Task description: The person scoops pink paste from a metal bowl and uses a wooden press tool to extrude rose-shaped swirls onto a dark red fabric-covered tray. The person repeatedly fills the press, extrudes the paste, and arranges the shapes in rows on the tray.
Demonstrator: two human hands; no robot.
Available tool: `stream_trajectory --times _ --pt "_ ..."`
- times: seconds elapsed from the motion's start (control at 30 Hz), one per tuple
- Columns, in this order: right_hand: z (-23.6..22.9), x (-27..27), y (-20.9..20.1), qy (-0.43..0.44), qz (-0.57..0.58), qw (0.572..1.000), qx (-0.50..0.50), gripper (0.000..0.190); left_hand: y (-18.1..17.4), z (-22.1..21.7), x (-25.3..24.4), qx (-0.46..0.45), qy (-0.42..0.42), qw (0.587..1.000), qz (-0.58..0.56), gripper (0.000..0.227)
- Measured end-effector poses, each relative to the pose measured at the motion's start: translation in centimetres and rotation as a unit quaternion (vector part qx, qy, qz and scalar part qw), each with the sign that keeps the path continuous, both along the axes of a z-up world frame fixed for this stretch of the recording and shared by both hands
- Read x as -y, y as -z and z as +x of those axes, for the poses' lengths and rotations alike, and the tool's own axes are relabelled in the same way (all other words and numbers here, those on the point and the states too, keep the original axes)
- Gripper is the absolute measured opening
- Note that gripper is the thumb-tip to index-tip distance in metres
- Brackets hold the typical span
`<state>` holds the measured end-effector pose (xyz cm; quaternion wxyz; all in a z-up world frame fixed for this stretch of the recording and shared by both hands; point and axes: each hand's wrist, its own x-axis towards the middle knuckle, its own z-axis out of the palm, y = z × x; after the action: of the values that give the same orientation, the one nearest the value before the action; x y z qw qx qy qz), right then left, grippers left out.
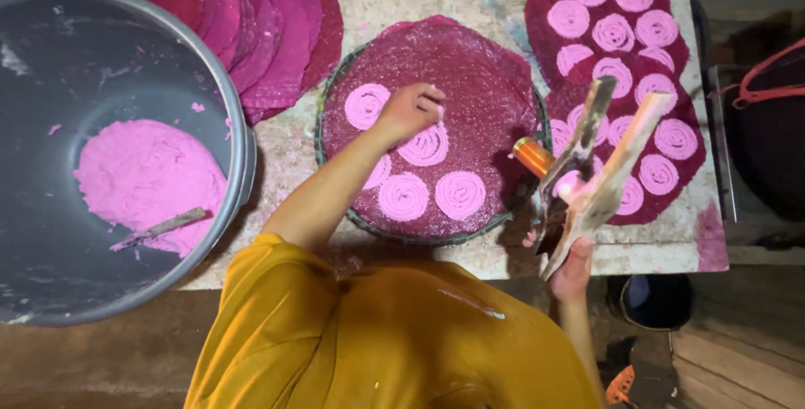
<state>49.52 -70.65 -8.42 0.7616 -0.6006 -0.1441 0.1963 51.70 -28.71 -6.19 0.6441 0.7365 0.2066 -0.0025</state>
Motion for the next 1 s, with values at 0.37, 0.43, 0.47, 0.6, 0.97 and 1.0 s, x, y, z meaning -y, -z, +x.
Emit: stream_trajectory --times 0.37,0.43,0.47,0.6,0.97,1.0 --pt "0.4 0.0 1.2 0.013 0.016 1.0 -0.013 0.084 0.7 0.1 0.8 0.036 -0.01 0.992 0.121 0.037" --pt "0.3 -0.1 1.3 0.018 0.017 1.0 -0.018 0.083 1.0 -0.3 0.7 0.041 -0.017 0.983 0.179 0.037" --pt "0.4 0.0 1.2 0.019 0.017 0.999 -0.022 0.082 0.9 -0.5 0.6 0.043 -0.02 0.977 0.207 0.037" --pt "0.6 0.1 0.8 0.0 0.016 1.0 0.0 0.085 -0.8 -1.0 0.1 0.015 -0.015 0.964 0.264 0.036" --pt "1.0 1.2 -0.1 0.033 0.011 0.999 0.022 0.087 -12.5 -15.6 -10.5 0.185 -0.351 0.859 0.324 0.028" --pt "1.2 1.2 0.0 0.033 0.01 0.999 0.022 0.087 -13.4 -18.7 -11.9 -0.004 -0.346 0.854 0.389 0.038"
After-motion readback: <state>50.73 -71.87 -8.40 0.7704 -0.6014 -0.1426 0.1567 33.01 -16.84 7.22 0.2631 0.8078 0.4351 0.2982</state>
